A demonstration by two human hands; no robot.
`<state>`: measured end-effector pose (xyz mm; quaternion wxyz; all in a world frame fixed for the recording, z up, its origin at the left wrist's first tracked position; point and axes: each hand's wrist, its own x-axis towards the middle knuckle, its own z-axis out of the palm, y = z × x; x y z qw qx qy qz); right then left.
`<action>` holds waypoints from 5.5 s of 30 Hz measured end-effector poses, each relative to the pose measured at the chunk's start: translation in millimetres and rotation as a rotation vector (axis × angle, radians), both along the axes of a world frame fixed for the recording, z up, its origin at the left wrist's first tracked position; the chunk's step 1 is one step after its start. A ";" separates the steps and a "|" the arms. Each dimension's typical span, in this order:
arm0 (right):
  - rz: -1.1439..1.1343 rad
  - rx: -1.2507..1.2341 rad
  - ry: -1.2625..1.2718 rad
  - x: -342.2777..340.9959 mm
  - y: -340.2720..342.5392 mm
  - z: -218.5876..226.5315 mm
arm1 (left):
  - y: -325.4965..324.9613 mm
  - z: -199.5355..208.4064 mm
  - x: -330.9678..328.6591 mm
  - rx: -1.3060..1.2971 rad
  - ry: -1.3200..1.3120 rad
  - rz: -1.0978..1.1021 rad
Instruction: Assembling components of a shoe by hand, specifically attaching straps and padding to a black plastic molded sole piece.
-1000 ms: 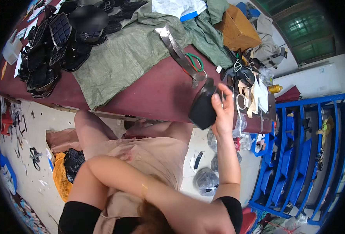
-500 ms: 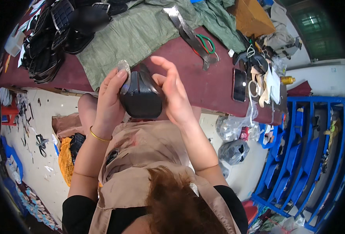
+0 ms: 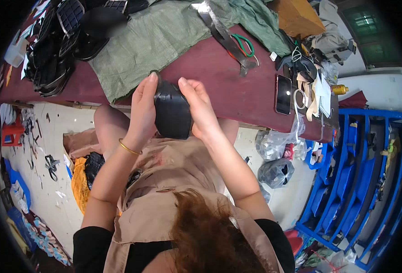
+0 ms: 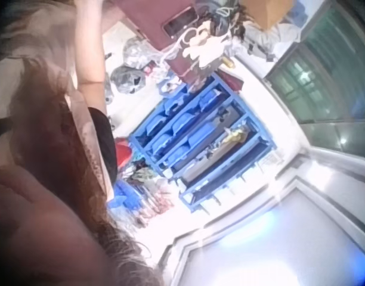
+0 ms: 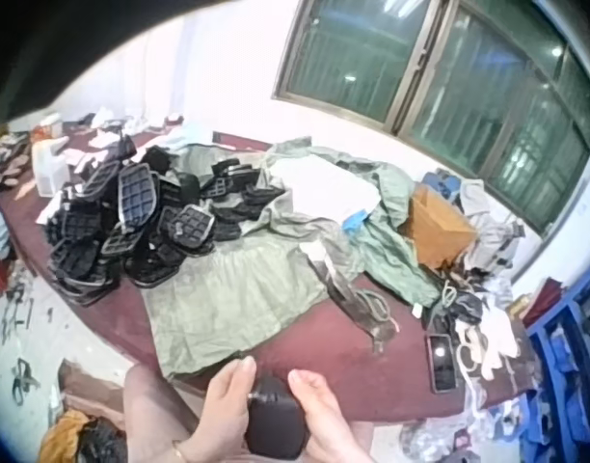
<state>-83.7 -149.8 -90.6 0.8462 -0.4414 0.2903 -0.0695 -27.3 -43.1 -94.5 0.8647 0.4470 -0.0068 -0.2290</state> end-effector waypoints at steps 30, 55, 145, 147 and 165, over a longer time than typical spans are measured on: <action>-0.426 0.286 -0.453 -6.4 -15.1 26.4 | -4.0 -18.7 -12.6 -0.206 0.003 -0.153; 0.547 0.202 -0.123 -43.5 2.4 7.7 | 32.4 38.5 -0.9 -0.296 -0.027 -0.382; 0.148 -1.588 0.063 13.5 -76.5 -43.4 | -57.6 -74.2 55.6 0.231 -0.570 -0.515; 0.308 -1.374 0.207 5.6 -87.4 -41.9 | -58.7 -79.7 49.5 0.188 -0.482 -0.558; 0.701 -1.151 0.137 18.2 -108.2 -30.2 | -62.5 -79.7 45.0 0.421 -0.552 -0.437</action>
